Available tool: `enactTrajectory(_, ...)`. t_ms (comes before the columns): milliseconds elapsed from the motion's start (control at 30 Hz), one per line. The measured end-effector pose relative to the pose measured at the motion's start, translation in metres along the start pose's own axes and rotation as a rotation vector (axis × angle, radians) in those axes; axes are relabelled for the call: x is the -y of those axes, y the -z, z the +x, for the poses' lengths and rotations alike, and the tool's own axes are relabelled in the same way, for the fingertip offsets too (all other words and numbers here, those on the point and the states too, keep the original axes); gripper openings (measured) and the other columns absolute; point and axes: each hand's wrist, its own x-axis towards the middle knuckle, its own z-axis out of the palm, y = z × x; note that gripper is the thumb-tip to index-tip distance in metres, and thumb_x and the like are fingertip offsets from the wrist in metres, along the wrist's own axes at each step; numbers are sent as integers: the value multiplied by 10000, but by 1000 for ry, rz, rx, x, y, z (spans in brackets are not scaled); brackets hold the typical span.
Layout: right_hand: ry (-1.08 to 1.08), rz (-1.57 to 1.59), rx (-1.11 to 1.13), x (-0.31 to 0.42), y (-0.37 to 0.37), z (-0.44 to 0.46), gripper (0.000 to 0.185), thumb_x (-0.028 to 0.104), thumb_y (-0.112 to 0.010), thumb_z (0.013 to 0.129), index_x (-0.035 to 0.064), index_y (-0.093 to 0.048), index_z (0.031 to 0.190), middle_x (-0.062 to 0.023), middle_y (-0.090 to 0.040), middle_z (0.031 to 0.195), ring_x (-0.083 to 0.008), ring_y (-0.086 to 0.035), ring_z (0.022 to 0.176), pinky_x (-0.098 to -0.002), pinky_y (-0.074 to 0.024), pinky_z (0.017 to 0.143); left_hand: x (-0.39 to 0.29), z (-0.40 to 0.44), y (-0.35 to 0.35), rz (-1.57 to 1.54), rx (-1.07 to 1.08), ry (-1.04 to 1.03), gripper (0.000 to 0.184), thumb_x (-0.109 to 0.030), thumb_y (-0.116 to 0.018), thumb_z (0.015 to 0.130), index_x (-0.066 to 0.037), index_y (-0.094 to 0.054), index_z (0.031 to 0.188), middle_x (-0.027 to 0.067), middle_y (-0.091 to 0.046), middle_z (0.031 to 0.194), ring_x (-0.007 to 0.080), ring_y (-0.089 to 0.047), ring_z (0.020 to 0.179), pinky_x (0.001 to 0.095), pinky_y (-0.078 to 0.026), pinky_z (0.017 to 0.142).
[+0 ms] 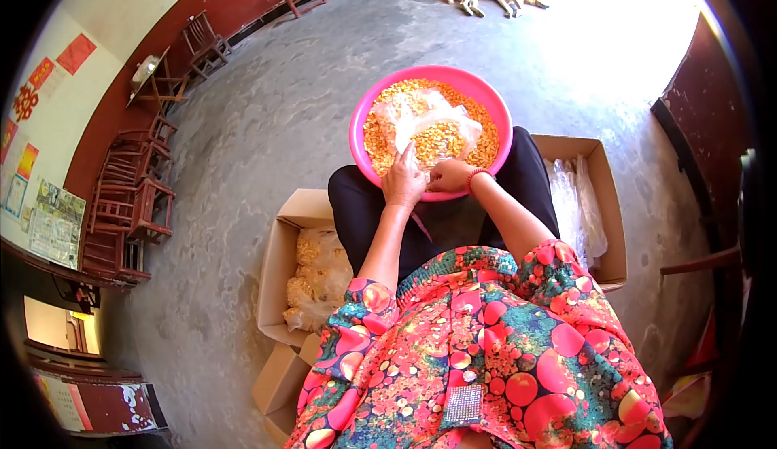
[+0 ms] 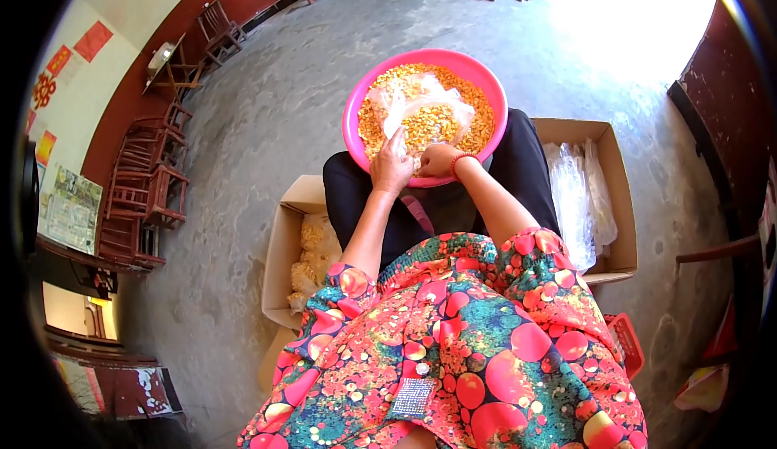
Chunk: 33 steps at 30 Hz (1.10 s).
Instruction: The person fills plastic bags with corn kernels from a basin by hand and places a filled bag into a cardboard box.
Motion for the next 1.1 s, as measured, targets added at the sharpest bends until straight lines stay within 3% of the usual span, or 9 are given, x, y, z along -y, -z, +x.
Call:
enactTrajectory(100,34,130,-39,-3,7,-4,298,318,-606,730,38,-650,825,-130,-635,745,-218,-609,675,-346,-479,631,0,1,0,-11,1,-3,564,-84,-511,655,-133,-461,1214,161,-546,1064,350,-580,828,443,-473,705)
enactTrajectory(167,-300,721,12,8,19,-17,261,283,-619,739,36,-639,820,-75,-607,672,-140,-593,621,-280,-479,539,1,0,-1,-8,-8,-2,558,-85,-512,661,-135,-461,1214,159,-547,1060,348,-580,828,442,-474,705)
enactTrajectory(367,-179,1021,19,-1,11,-17,156,143,-586,771,10,-616,847,-25,-590,702,-97,-582,617,-203,-488,551,-1,1,1,-12,30,53,548,-148,-591,677,-157,-471,1212,142,-557,1088,331,-574,896,420,-467,743)
enactTrajectory(700,-174,703,96,-24,7,0,147,73,-608,726,-2,-639,849,-51,-619,775,-120,-591,681,-259,-510,603,2,1,0,-24,27,48,530,-133,-558,680,-162,-481,1203,141,-557,1084,333,-576,880,427,-468,739)
enactTrajectory(767,342,370,48,-32,17,0,146,64,-613,729,7,-631,862,-54,-614,824,-134,-593,742,-271,-509,622,2,0,1,-46,14,34,528,-128,-554,678,-163,-483,1201,136,-557,1084,332,-577,872,427,-470,733)
enactTrajectory(800,342,370,49,-33,20,2,146,64,-613,729,7,-631,862,-54,-614,824,-134,-593,742,-271,-509,622,2,0,1,-46,13,35,528,-128,-554,678,-163,-483,1201,136,-557,1084,332,-577,872,427,-470,733)
enactTrajectory(867,-42,1535,-220,-23,31,-2,127,52,-616,732,12,-616,852,-70,-604,865,-145,-586,795,-282,-500,602,1,0,1,-33,16,32,526,-125,-550,679,-175,-485,1199,131,-557,1088,333,-579,869,423,-473,729)
enactTrajectory(1000,-299,1340,-603,6,51,-19,108,54,-588,731,2,-596,824,-93,-604,788,-162,-599,703,-288,-497,571,1,-1,2,-30,-20,-22,536,-66,-522,662,-139,-482,1191,141,-548,1077,338,-584,835,427,-480,710)
enactTrajectory(1100,-387,644,-643,-17,34,-18,183,101,-546,698,27,-639,837,-128,-597,638,-221,-603,544,-303,-504,538,1,0,1,-47,16,36,529,-116,-559,676,-200,-488,1193,128,-555,1094,334,-574,888,418,-473,737)
